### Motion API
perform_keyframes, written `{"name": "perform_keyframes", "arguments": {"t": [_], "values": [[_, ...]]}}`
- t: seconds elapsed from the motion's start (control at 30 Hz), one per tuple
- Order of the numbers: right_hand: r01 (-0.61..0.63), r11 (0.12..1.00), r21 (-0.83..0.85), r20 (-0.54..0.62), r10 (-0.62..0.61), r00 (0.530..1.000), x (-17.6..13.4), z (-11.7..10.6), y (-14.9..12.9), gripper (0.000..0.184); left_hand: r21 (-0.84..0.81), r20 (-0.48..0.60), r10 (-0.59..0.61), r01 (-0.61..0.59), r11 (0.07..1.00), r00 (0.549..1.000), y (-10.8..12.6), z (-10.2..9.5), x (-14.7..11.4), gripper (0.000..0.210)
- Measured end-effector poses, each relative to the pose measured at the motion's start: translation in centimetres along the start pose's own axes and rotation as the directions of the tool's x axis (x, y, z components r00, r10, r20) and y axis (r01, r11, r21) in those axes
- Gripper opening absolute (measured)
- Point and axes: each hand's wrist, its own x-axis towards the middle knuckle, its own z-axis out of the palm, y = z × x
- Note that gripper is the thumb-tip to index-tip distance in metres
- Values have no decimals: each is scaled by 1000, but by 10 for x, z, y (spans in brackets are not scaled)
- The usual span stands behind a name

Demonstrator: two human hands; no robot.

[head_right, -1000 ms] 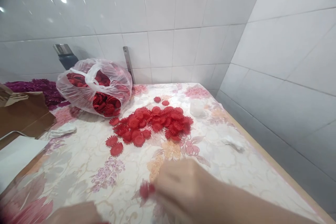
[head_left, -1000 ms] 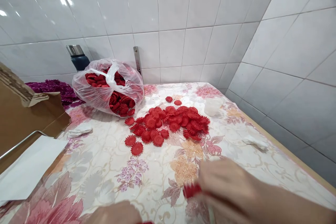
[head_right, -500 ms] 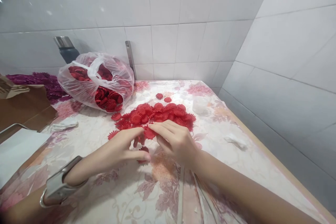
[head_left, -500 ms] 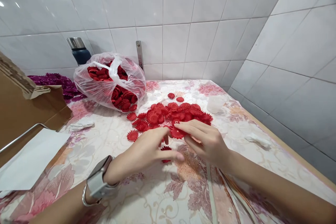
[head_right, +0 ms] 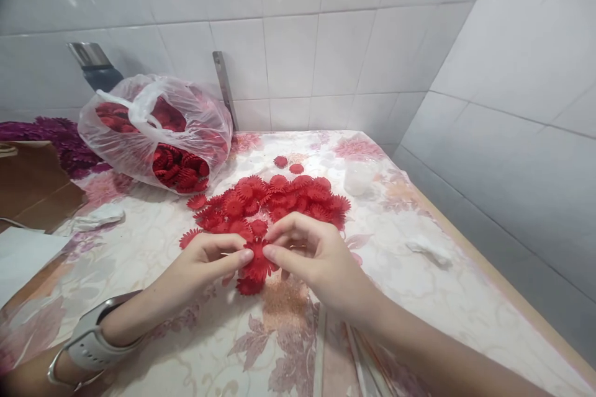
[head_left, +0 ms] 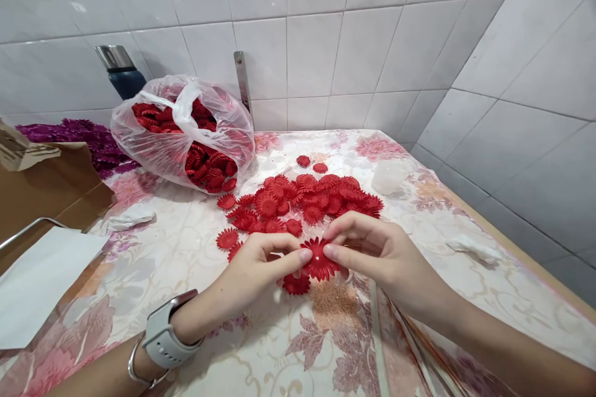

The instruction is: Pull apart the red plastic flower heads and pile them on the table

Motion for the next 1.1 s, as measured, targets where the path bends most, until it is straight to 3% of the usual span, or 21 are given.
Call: {"name": "perform_keyframes", "arguments": {"t": [0.17, 0.43, 0.8, 0.97, 1.1], "values": [[-23, 998, 55, -49, 25, 998, 2, -4, 1, 7, -137, -32, -50, 45, 990, 998, 0, 0, 0, 17], [4, 999, 44, -75, -1, 997, -3, -5, -4, 6, -273, 20, -110, 111, 956, 994, -6, -1, -2, 14], [103, 994, -41, -111, -107, 988, -8, -2, -6, 5, -357, 5, -50, 49, 933, 999, -6, 0, -2, 9], [28, 998, -51, -54, -31, 998, -7, 0, -6, 7, -352, -46, -64, 44, 935, 997, -5, 1, -1, 17], [-10, 999, -34, -111, 7, 994, -7, 2, -6, 8, -320, 1, -57, 54, 946, 998, -4, 2, -2, 16]]}}
